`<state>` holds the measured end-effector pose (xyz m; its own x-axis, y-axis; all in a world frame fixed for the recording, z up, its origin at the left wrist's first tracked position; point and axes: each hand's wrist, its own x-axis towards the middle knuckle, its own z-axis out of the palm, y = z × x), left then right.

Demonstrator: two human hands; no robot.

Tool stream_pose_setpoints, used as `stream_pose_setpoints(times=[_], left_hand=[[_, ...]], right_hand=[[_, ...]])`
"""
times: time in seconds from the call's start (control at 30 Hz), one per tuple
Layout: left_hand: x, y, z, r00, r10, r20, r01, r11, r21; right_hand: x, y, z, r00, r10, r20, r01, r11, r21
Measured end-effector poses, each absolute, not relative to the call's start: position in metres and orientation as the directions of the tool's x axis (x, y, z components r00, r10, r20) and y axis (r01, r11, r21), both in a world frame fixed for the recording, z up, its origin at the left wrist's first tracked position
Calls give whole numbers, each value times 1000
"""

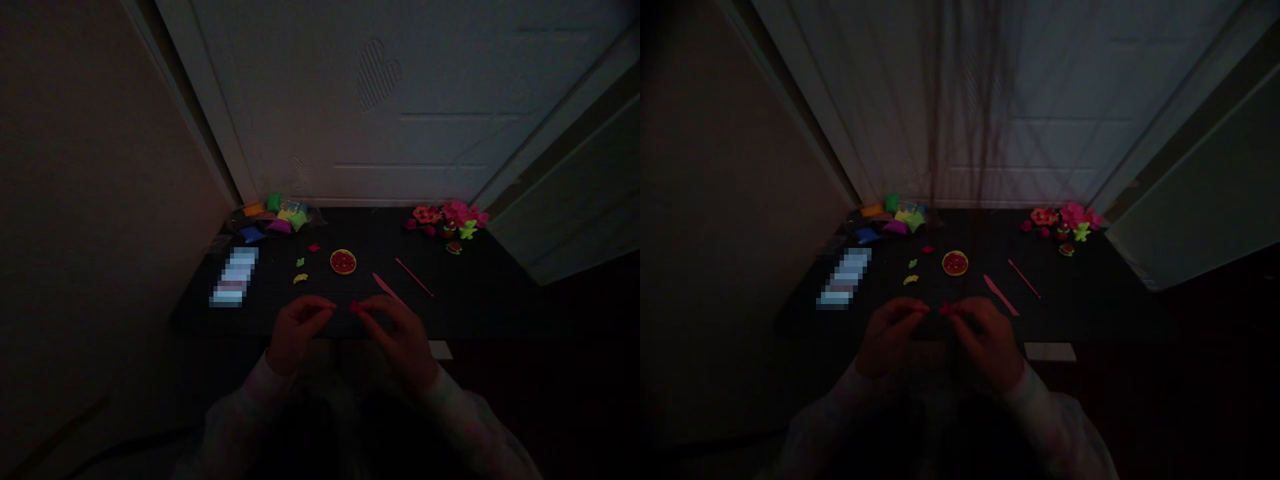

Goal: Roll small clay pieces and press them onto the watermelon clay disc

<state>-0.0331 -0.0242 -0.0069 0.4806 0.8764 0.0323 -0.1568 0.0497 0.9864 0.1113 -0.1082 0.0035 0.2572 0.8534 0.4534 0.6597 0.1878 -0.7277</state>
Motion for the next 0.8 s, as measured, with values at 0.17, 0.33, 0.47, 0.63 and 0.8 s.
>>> stream_pose_setpoints(times=[0.17,0.33,0.47,0.63,0.8], left_hand=[[-38,11,-13,360,930,76,223,-165,961],[-42,52,-10,352,924,151,454,-309,836],[-36,77,-16,372,912,174,529,-363,767],[-24,91,-24,432,884,177,586,-424,690],[-18,95,-27,478,865,150,593,-444,671]], right_hand=[[136,-74,-28,273,898,343,741,31,-671],[147,-62,-42,256,913,317,801,-17,-598],[146,-64,-43,245,921,303,834,-41,-550],[145,-65,-41,249,921,300,852,-60,-520],[145,-68,-43,251,916,314,854,-56,-518]])
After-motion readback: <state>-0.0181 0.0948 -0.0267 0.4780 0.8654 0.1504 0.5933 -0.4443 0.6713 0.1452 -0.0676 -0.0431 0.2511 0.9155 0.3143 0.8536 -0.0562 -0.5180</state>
